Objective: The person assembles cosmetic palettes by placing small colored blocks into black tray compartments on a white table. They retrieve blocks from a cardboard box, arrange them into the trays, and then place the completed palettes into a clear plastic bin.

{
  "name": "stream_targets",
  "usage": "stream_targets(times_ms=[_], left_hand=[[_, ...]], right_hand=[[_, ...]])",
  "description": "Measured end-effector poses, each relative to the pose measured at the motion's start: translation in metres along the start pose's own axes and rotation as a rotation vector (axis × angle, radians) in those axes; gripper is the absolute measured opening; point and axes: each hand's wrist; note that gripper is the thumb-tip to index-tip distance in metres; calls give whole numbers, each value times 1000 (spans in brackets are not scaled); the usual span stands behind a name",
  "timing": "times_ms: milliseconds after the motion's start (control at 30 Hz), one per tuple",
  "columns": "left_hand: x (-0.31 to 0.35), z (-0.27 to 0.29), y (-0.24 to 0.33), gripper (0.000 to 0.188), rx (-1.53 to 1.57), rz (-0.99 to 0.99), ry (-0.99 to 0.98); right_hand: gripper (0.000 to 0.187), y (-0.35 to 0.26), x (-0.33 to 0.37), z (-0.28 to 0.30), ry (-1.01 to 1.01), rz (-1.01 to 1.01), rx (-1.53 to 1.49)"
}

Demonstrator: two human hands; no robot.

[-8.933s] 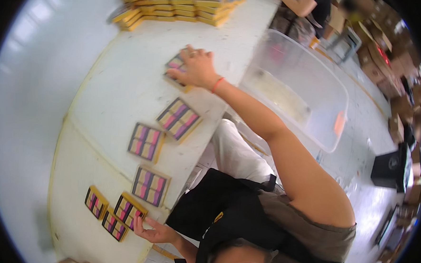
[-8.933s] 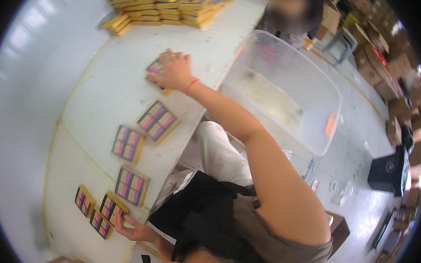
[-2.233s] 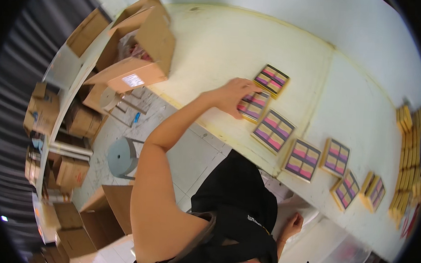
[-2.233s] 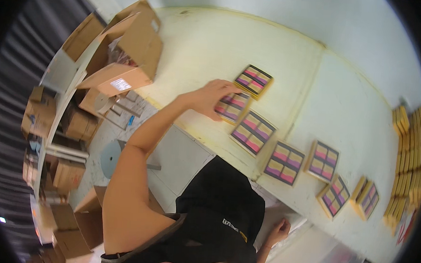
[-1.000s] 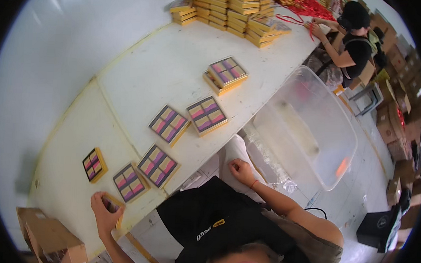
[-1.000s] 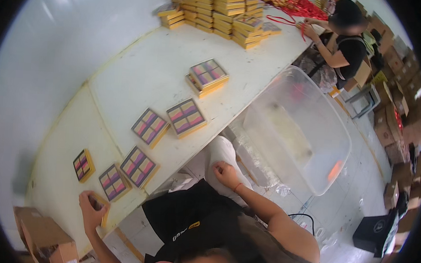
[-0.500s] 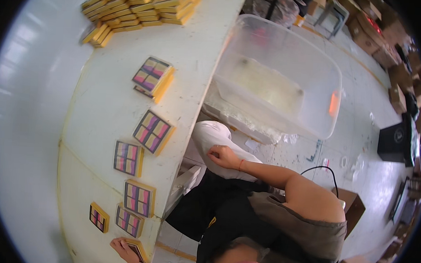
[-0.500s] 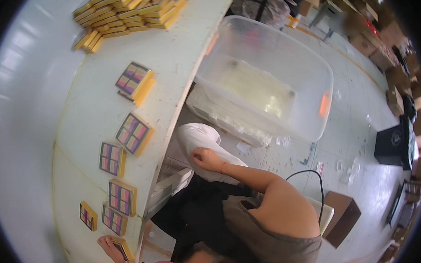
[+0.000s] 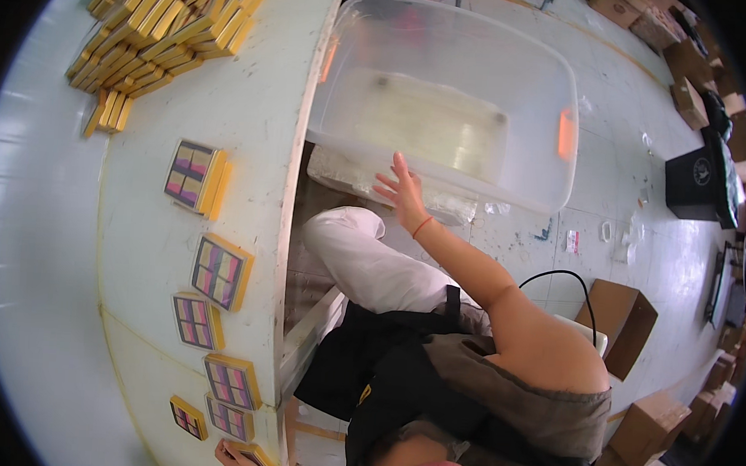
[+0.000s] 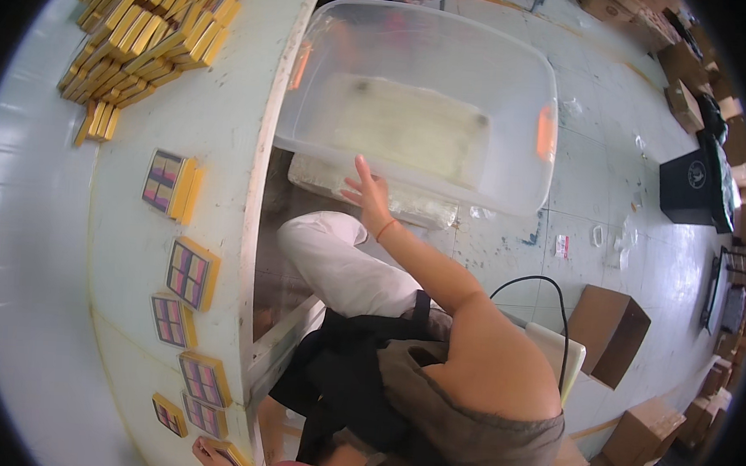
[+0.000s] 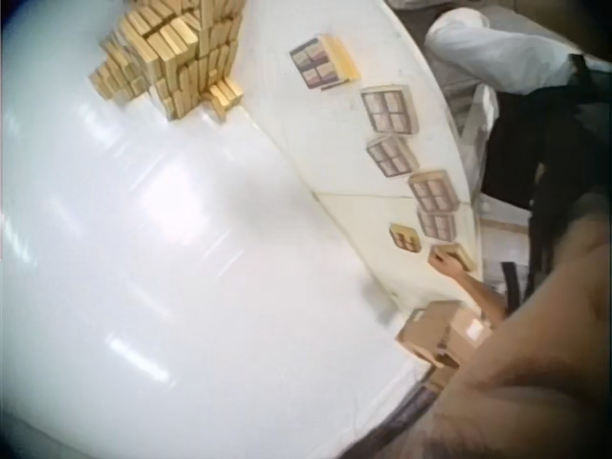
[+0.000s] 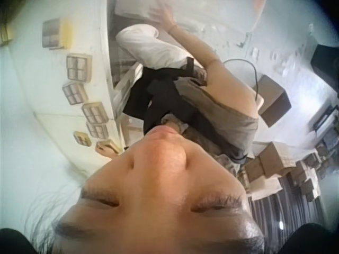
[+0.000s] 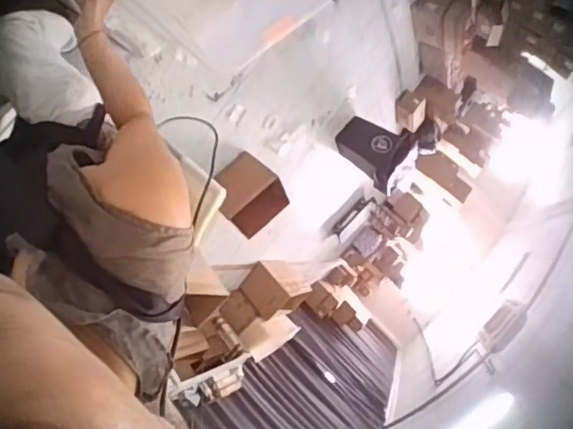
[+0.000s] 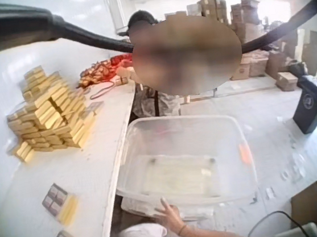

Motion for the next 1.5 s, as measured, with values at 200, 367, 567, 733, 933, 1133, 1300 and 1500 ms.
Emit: stream_targets(times_ms=[200,367,567,733,933,1133,1300,1500], left_hand=[[-5,-4,-7,49,27,5,2],[-5,-2,-5,53,42,110,28],[5,-2,1,42,54,29,77],[-9,0,3,38,24,25,20],[-5,2,12,37,65,31,7],[-4,-2,20,40,62,36,46],[-5,1,15,44,16,58,80],[-1,15,1,49,26,210,125]], right_hand=[[72,-26,-16,-17,147,-13,-505],[29,-48,-19,11,103,31,-529],[18,-163,-3,129,34,40,-437],[22,-191,52,160,12,183,-412],[22,-201,61,165,60,272,-355],[17,-228,44,174,125,379,-267],[19,-230,12,184,156,391,-244],[25,-219,-58,194,106,292,-254]])
Point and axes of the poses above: each hand's wrist, its own x-axis away from the middle knuckle, its own z-axis out of the back of the hand, y = z × x, and after that the axes turned 3 degrees about -z, right-handed
